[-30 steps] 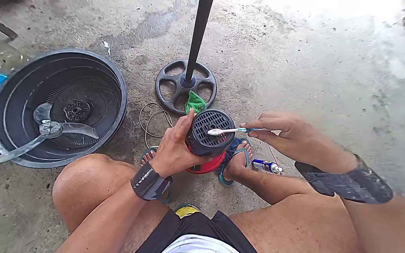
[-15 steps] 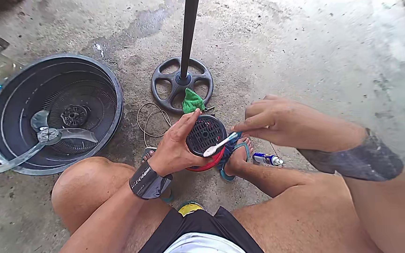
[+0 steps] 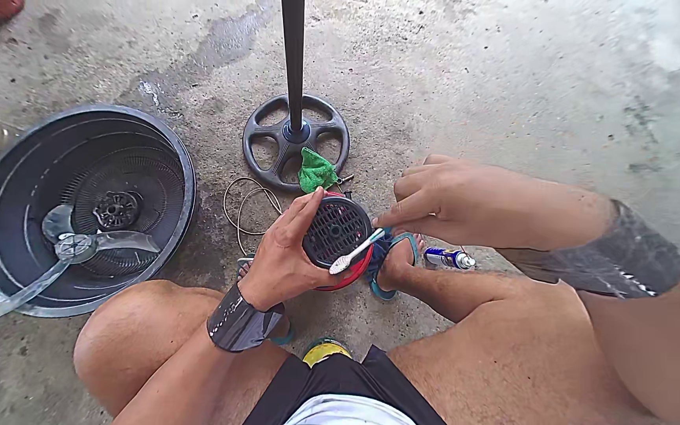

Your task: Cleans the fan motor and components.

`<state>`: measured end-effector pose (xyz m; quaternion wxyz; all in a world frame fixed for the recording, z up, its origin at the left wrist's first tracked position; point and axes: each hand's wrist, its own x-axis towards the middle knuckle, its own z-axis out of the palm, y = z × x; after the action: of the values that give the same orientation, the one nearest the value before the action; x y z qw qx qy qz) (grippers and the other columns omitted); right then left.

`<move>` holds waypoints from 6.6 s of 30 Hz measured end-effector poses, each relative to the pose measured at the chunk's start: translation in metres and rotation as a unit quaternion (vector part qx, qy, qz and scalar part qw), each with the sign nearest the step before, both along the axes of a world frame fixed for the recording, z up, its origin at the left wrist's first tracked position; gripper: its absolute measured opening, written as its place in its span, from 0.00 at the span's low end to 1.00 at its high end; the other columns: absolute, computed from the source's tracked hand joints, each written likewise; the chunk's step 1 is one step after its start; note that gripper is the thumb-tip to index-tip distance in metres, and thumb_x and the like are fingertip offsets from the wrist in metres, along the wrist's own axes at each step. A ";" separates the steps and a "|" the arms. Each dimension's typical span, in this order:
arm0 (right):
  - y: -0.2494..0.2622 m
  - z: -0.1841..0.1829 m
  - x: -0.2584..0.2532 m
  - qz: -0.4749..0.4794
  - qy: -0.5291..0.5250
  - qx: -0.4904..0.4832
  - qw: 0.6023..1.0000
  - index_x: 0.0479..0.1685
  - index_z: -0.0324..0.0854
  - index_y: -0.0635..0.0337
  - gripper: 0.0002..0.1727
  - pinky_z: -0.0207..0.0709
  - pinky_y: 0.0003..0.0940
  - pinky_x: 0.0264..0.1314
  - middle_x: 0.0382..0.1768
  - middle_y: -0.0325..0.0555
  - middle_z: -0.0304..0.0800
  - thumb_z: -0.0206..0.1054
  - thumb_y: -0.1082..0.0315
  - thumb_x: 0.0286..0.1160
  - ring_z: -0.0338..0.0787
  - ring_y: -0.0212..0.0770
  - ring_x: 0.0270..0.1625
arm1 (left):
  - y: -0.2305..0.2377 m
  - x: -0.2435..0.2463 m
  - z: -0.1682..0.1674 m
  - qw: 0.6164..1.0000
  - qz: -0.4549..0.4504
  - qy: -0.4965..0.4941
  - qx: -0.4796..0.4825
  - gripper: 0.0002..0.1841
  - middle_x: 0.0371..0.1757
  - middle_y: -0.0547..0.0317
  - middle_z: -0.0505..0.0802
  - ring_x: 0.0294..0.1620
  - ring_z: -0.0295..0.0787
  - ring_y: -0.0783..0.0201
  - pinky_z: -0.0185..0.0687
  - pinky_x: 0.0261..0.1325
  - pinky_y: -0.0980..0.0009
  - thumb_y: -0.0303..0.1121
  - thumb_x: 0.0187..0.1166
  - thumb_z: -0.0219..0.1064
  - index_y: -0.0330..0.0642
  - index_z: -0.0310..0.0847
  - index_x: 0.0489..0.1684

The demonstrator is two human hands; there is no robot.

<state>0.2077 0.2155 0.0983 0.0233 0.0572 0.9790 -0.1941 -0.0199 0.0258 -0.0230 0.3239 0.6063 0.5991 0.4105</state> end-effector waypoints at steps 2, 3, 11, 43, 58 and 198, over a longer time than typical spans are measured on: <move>0.012 0.001 0.005 -0.021 0.010 0.034 0.999 0.52 0.94 0.30 0.14 0.77 0.42 0.43 0.29 0.28 0.85 0.61 0.51 0.83 0.85 0.33 0.37 | -0.001 0.002 0.000 1.000 0.003 -0.003 -0.003 0.63 0.82 0.63 0.77 0.77 0.77 0.68 0.82 0.76 0.59 0.59 0.40 0.91 0.53 0.63 0.89; 0.020 0.002 0.009 -0.038 0.020 0.047 0.998 0.53 0.94 0.30 0.15 0.74 0.44 0.45 0.31 0.31 0.86 0.60 0.51 0.85 0.84 0.36 0.38 | -0.001 0.003 -0.001 1.000 0.004 -0.003 -0.002 0.63 0.82 0.63 0.77 0.78 0.77 0.68 0.81 0.77 0.60 0.59 0.40 0.91 0.52 0.63 0.89; 0.014 -0.005 0.008 -0.042 0.058 0.018 0.997 0.52 0.96 0.34 0.14 0.73 0.43 0.44 0.29 0.31 0.84 0.63 0.53 0.83 0.83 0.36 0.37 | -0.001 0.002 -0.001 1.000 0.009 -0.007 -0.006 0.63 0.83 0.63 0.76 0.80 0.75 0.67 0.80 0.78 0.58 0.60 0.41 0.90 0.52 0.63 0.89; -0.035 0.002 0.016 -0.097 -0.056 -0.018 0.994 0.54 0.93 0.28 0.15 0.78 0.27 0.29 0.27 0.22 0.83 0.60 0.46 0.83 0.83 0.23 0.30 | -0.006 0.009 -0.002 0.999 0.030 0.003 -0.022 0.63 0.85 0.66 0.74 0.81 0.73 0.69 0.80 0.77 0.58 0.61 0.40 0.90 0.56 0.63 0.90; 0.008 0.012 0.016 -0.102 0.044 0.132 0.985 0.57 0.94 0.33 0.16 0.71 0.50 0.39 0.29 0.42 0.84 0.59 0.56 0.87 0.83 0.48 0.36 | -0.002 0.005 -0.001 0.999 0.023 -0.013 -0.032 0.62 0.84 0.70 0.74 0.79 0.75 0.71 0.82 0.75 0.58 0.60 0.40 0.90 0.61 0.63 0.89; -0.063 -0.043 -0.028 -0.009 -0.042 0.048 0.998 0.42 0.89 0.52 0.08 0.76 0.38 0.26 0.32 0.41 0.83 0.70 0.75 0.71 0.86 0.42 0.32 | -0.012 -0.011 -0.034 0.723 0.159 -0.665 -0.105 0.27 0.45 0.49 0.95 0.50 0.94 0.56 0.91 0.53 0.52 0.56 0.87 0.45 0.46 0.86 0.49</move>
<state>0.1797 0.1524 0.0553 0.0600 0.0754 0.9847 -0.1450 -0.0308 0.0138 -0.0567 0.6303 0.0363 0.3570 0.6885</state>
